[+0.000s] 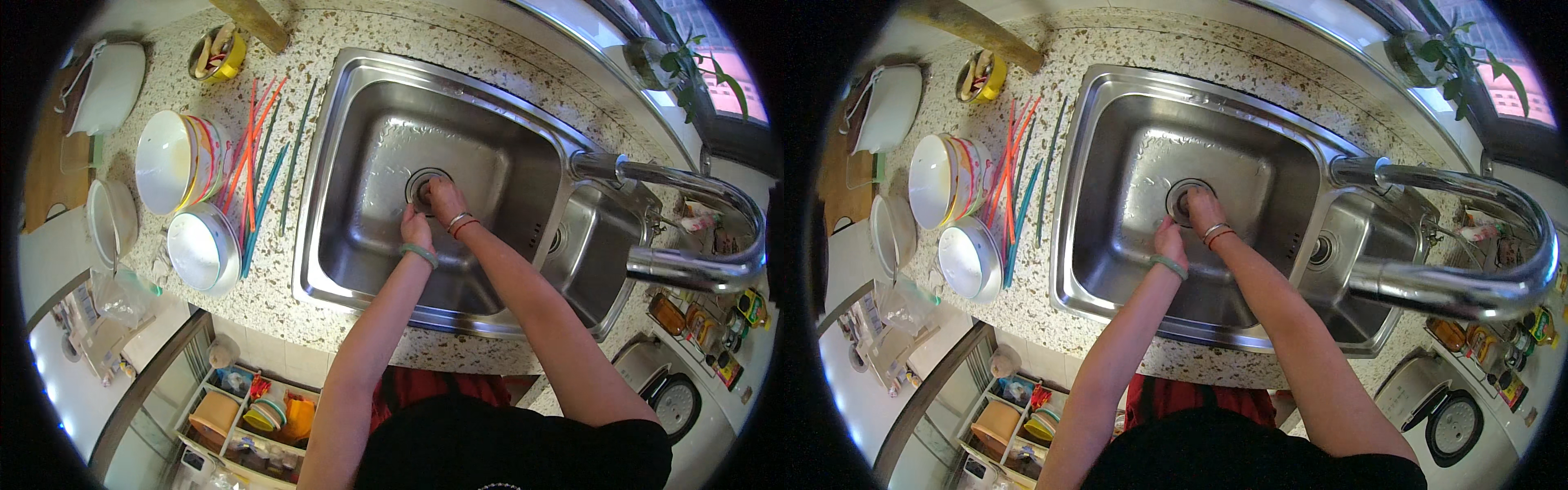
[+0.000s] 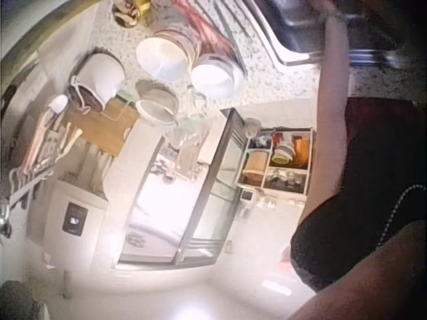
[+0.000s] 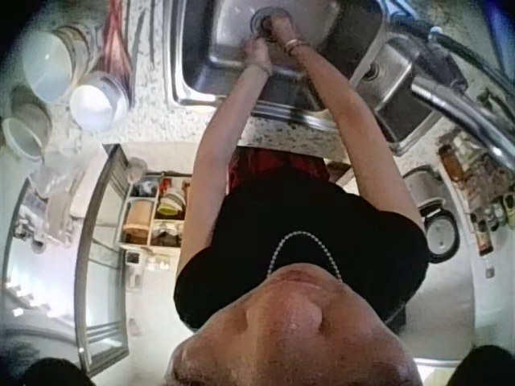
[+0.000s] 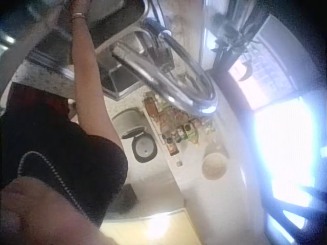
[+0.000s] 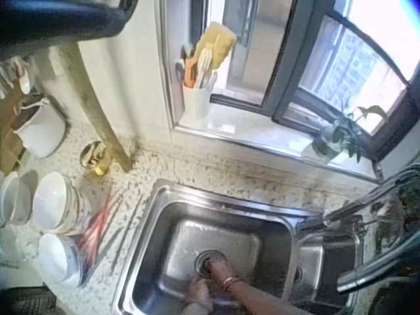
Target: The person clears leftover food scraps from a dining table into a bowl and disposes of them in a trash bin. They then wipe the table surface with a cloth and serve rice from a rice cooker into a bowl.
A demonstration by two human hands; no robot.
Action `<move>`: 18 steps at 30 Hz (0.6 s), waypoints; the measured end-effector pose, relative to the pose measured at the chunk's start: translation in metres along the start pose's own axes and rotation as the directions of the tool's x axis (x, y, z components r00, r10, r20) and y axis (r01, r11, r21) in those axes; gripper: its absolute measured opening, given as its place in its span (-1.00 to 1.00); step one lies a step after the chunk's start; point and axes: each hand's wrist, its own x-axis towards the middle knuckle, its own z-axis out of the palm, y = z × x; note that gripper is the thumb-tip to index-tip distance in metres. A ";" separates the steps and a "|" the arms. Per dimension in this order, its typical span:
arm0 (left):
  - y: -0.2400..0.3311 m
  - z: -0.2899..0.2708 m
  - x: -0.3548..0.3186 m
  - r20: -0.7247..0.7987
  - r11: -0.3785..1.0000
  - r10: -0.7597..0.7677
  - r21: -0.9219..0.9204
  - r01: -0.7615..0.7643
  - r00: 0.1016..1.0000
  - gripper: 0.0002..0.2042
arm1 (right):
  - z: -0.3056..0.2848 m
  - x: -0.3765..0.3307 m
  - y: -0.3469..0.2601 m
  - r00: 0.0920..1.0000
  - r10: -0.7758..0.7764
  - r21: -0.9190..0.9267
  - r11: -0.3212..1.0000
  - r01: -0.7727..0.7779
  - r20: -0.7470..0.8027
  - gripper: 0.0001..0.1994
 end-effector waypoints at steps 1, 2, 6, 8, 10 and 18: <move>-0.004 0.006 0.003 0.014 1.000 0.018 0.016 -0.019 1.000 -0.47 | 0.002 0.000 0.003 1.000 0.008 -0.030 1.000 -0.007 0.019 -0.85; -0.005 0.010 0.005 0.024 0.999 0.039 0.031 -0.039 0.999 -0.48 | 0.000 -0.001 0.002 0.999 0.011 -0.059 0.998 -0.009 0.040 -0.85; 0.021 0.051 -0.020 0.050 0.984 0.034 0.171 -0.042 0.998 -0.52 | -0.006 -0.003 0.009 0.999 -0.046 -0.095 0.994 0.047 0.015 -0.83; 0.028 0.061 -0.026 0.053 0.971 0.037 0.234 -0.048 0.998 -0.54 | -0.009 -0.002 0.005 0.998 -0.057 -0.059 0.997 0.058 0.025 -0.82; 0.019 0.058 -0.012 0.074 0.991 0.041 0.121 -0.050 0.996 -0.54 | -0.008 -0.003 0.003 0.996 -0.081 -0.024 0.996 0.082 0.029 -0.82; 0.041 0.064 -0.036 0.109 0.961 0.041 0.267 -0.069 0.993 -0.54 | 0.000 -0.003 0.012 0.981 -0.169 0.066 0.982 0.176 -0.098 -0.79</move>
